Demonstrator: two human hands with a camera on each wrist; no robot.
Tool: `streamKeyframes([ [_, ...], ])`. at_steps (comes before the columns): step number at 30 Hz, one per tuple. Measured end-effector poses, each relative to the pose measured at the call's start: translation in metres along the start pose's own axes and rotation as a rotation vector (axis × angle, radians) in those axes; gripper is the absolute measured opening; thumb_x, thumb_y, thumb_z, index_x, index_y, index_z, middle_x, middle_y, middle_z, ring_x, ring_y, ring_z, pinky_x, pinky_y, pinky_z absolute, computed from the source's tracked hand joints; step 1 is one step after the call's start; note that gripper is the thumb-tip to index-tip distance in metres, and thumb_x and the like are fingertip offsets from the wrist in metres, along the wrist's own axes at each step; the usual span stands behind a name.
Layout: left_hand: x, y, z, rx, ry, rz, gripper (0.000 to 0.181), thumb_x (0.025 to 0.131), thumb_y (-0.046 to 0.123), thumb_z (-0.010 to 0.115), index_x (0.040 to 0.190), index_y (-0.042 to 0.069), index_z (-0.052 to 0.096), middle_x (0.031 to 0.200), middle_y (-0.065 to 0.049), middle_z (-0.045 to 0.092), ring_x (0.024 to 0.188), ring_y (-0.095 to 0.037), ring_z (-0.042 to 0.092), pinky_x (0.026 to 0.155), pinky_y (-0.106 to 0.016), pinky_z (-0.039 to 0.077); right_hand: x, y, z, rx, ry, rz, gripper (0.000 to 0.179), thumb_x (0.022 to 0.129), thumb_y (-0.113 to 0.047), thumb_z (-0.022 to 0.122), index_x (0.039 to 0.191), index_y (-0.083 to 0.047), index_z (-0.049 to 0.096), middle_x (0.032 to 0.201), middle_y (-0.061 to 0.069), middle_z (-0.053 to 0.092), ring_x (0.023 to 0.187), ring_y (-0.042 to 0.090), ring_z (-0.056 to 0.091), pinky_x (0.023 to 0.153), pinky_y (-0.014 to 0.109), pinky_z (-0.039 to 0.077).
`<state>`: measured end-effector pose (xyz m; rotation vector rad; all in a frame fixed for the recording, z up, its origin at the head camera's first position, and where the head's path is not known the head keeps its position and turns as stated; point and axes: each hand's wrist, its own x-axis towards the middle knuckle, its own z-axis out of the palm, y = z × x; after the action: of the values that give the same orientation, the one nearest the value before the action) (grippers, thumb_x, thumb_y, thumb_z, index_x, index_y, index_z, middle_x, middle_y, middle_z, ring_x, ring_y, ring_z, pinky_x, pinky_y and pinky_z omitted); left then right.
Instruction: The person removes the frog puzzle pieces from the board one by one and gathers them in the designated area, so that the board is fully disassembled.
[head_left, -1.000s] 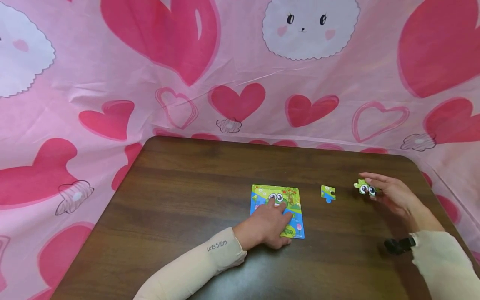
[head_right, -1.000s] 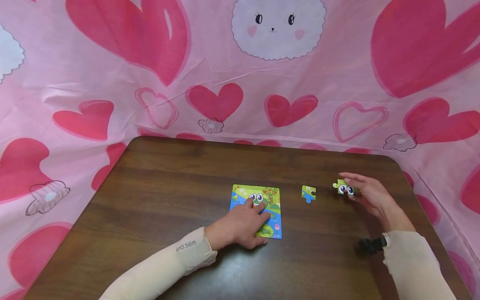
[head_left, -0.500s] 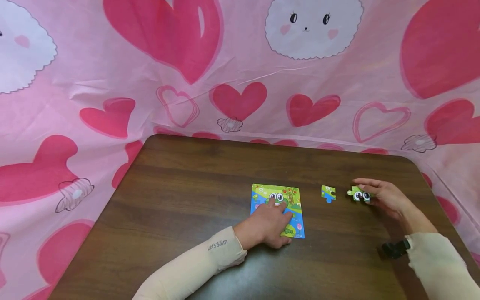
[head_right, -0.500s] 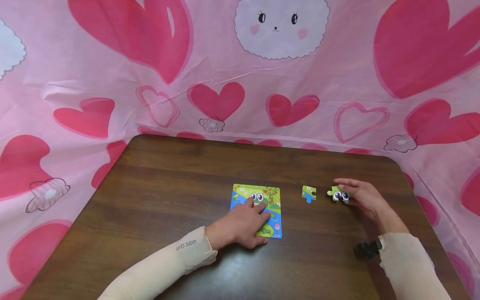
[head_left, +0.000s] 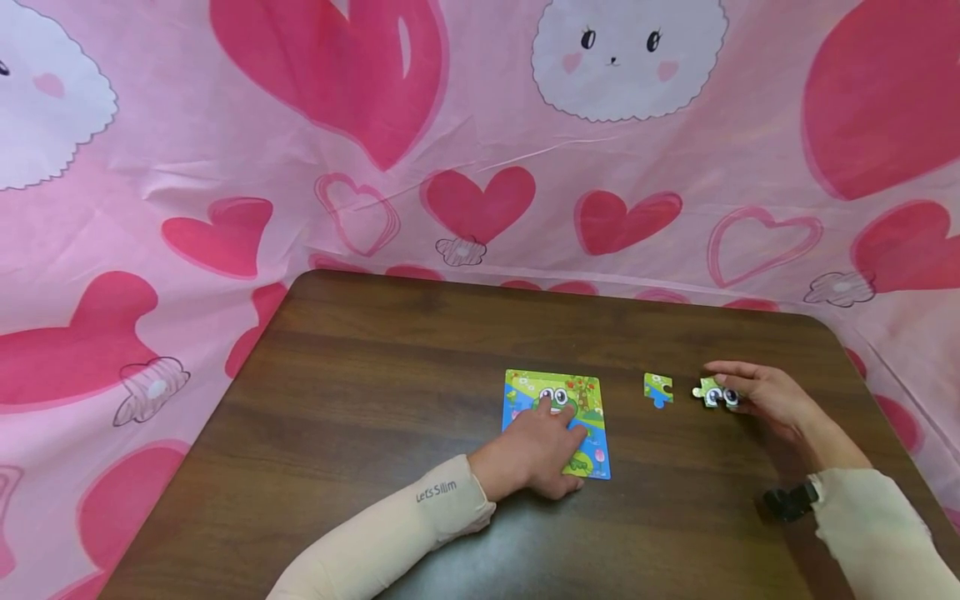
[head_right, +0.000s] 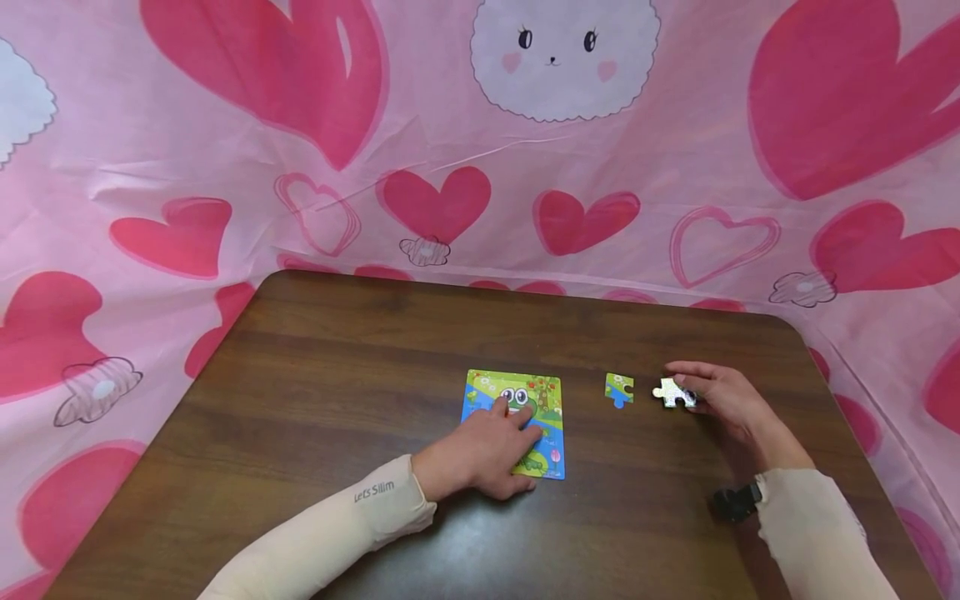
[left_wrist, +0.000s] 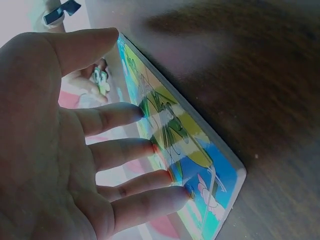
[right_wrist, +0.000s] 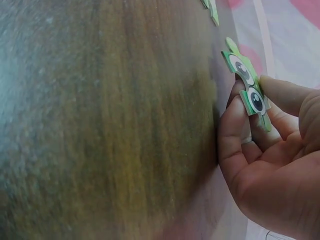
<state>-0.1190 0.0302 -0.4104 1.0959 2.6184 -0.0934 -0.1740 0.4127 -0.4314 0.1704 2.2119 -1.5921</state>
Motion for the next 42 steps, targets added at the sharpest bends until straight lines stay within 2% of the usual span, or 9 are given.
streamKeyframes([
  [4,0.000,-0.001,0.000,-0.022,-0.011,0.003,0.062,0.088,0.064,0.063,0.138,0.028,0.055,0.153,-0.001,0.047,0.135,-0.031,0.046,0.092,-0.039,0.054,0.000,0.000,0.001,-0.006,-0.001,0.005,0.021,0.104,-0.022,0.058,0.115,-0.031,0.075,0.102,-0.027,0.065,0.086,-0.001,0.061,0.074,0.023,0.055],
  [8,0.001,-0.001,0.000,-0.031,-0.021,0.003,0.064,0.089,0.063,0.062,0.140,0.027,0.053,0.156,-0.002,0.045,0.140,-0.034,0.043,0.096,-0.041,0.054,-0.001,0.000,0.001,-0.056,0.005,0.017,0.021,0.104,-0.026,0.058,0.119,-0.029,0.073,0.101,-0.026,0.064,0.087,-0.001,0.062,0.076,0.024,0.056],
  [16,0.002,-0.001,0.002,-0.021,-0.015,0.001,0.065,0.089,0.063,0.062,0.142,0.026,0.053,0.156,-0.003,0.045,0.142,-0.036,0.042,0.097,-0.042,0.054,-0.004,-0.006,0.002,-0.270,0.070,0.002,0.048,0.104,-0.036,0.056,0.137,-0.001,0.059,0.099,-0.031,0.060,0.089,-0.003,0.057,0.076,0.025,0.054],
  [25,0.003,-0.001,0.003,-0.021,-0.003,0.005,0.063,0.089,0.063,0.063,0.139,0.027,0.054,0.155,-0.002,0.046,0.141,-0.035,0.042,0.096,-0.042,0.054,-0.006,-0.010,0.000,-0.348,0.098,0.014,0.056,0.107,-0.040,0.048,0.141,0.004,0.052,0.102,-0.030,0.064,0.089,-0.009,0.055,0.076,0.023,0.053],
  [29,0.003,0.000,0.003,-0.020,-0.005,0.004,0.064,0.089,0.064,0.062,0.140,0.027,0.054,0.155,-0.002,0.046,0.141,-0.035,0.042,0.095,-0.042,0.054,-0.007,-0.011,-0.003,-0.353,0.093,0.003,0.056,0.109,-0.037,0.042,0.143,0.007,0.048,0.106,-0.027,0.066,0.091,-0.010,0.056,0.077,0.023,0.055],
  [33,0.002,-0.001,0.002,-0.028,-0.017,0.003,0.065,0.089,0.064,0.063,0.141,0.027,0.053,0.155,-0.002,0.046,0.140,-0.034,0.043,0.095,-0.042,0.054,-0.008,-0.010,-0.006,-0.347,0.074,-0.010,0.057,0.110,-0.036,0.040,0.144,0.009,0.046,0.115,-0.016,0.069,0.093,-0.010,0.059,0.079,0.022,0.055],
  [38,0.002,-0.001,0.002,-0.032,-0.029,0.003,0.066,0.090,0.064,0.062,0.143,0.027,0.052,0.156,-0.002,0.044,0.142,-0.035,0.042,0.096,-0.042,0.054,-0.010,-0.008,-0.008,-0.300,0.094,-0.041,0.053,0.110,-0.035,0.040,0.140,0.008,0.050,0.106,-0.027,0.066,0.092,-0.012,0.062,0.078,0.021,0.056],
  [42,0.002,0.000,0.002,-0.023,-0.016,0.002,0.065,0.090,0.063,0.062,0.143,0.026,0.053,0.155,-0.003,0.045,0.141,-0.036,0.043,0.095,-0.042,0.055,-0.012,-0.010,-0.009,-0.223,0.111,-0.084,0.038,0.110,-0.032,0.042,0.128,-0.007,0.063,0.099,-0.032,0.066,0.090,-0.010,0.064,0.076,0.019,0.056],
])
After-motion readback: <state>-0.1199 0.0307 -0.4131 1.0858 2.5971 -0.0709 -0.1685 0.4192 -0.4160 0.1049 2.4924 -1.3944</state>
